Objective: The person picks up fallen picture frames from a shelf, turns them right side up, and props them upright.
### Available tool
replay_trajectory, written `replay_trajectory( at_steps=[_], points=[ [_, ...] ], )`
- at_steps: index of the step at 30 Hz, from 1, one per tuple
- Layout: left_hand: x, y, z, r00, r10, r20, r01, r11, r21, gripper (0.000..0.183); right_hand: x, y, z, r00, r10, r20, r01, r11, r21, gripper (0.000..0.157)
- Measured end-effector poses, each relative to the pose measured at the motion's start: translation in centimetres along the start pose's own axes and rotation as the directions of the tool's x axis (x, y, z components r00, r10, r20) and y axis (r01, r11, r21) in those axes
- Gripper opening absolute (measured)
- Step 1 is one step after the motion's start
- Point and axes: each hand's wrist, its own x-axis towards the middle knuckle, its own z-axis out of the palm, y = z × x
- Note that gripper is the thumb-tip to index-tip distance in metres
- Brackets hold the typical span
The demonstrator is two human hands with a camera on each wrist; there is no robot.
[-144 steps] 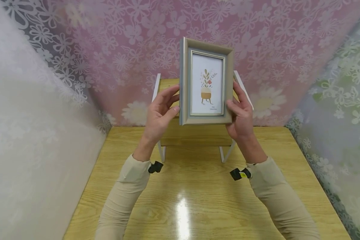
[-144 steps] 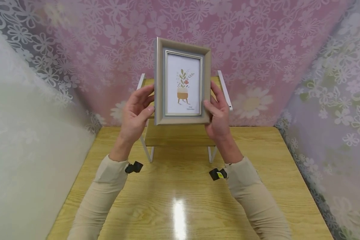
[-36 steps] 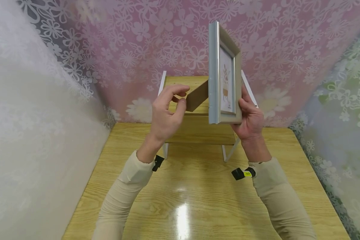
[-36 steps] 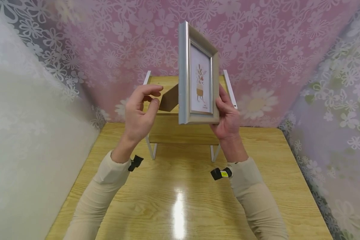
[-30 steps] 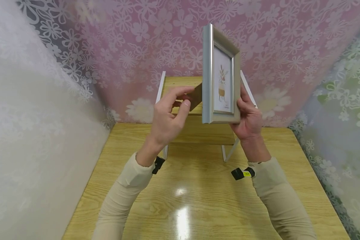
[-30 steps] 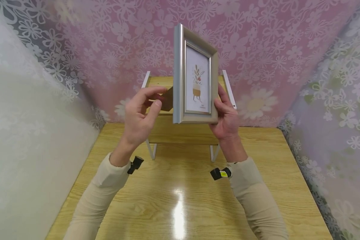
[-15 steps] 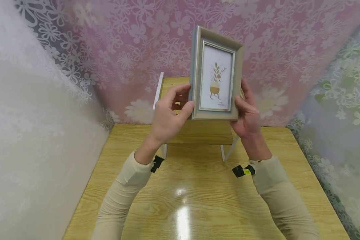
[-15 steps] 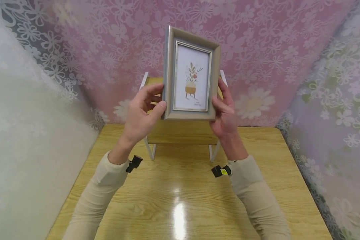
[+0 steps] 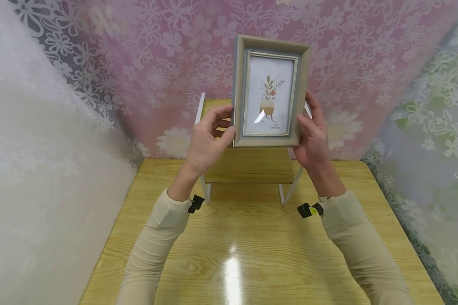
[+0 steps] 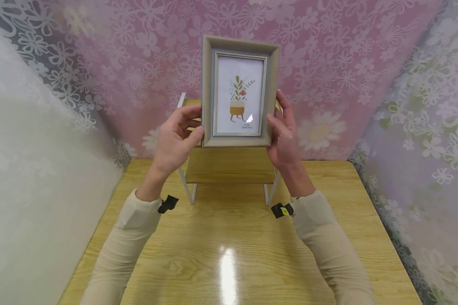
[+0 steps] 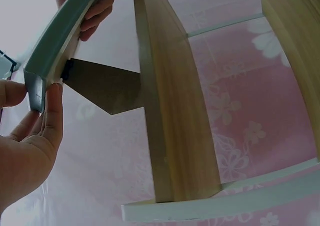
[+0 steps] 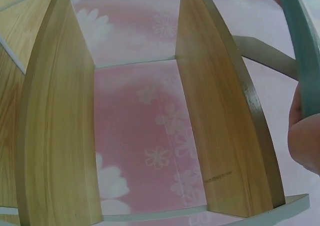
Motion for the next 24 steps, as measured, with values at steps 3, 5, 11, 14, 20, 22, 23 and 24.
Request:
replay_trajectory(
  at_steps=[3, 5, 11, 14, 20, 22, 23, 24],
  points=[
    [0.0, -0.5, -0.1, 1.000, -0.004, 0.004, 0.004, 1.000, 0.008, 0.035, 0.3, 0.2, -0.1, 1.000, -0.013, -0.012, 0.012, 1.000, -0.028, 0.047],
    [0.1, -1.0, -0.1, 1.000, -0.007, 0.004, 0.007, 1.000, 0.011, 0.035, 0.4, 0.4, -0.2, 1.000, -0.026, -0.010, 0.025, 0.998, -0.063, 0.047],
    [0.6, -2.2, -0.2, 1.000, -0.025, -0.007, 0.025, 0.999, 0.045, 0.036, 1.7, 0.9, -0.4, 0.996, -0.073, -0.041, 0.066, 0.985, -0.159, 0.042],
    [0.9, -2.7, -0.2, 1.000, -0.025, -0.002, 0.025, 0.998, 0.052, 0.036, 2.2, 1.1, -0.4, 0.994, -0.092, -0.062, 0.081, 0.984, -0.156, 0.041],
    [1.0, -3.7, -0.2, 0.999, -0.037, -0.017, 0.037, 0.999, 0.038, 0.036, 2.7, 1.4, -0.6, 0.995, -0.072, -0.068, 0.061, 0.985, -0.162, 0.038],
    [1.0, -4.0, -0.2, 0.999, -0.042, -0.029, 0.043, 0.998, 0.040, 0.036, 2.8, 1.5, -0.5, 0.996, -0.055, -0.064, 0.044, 0.986, -0.163, 0.037],
    [1.0, -4.2, -0.2, 0.999, -0.040, -0.036, 0.041, 0.998, 0.036, 0.035, 2.8, 1.6, -0.5, 0.997, -0.049, -0.060, 0.038, 0.985, -0.170, 0.037],
    [0.9, -4.4, -0.2, 0.998, -0.043, -0.044, 0.044, 0.998, 0.035, 0.035, 2.8, 1.6, -0.4, 0.998, -0.046, -0.052, 0.036, 0.983, -0.180, 0.037]
  ],
)
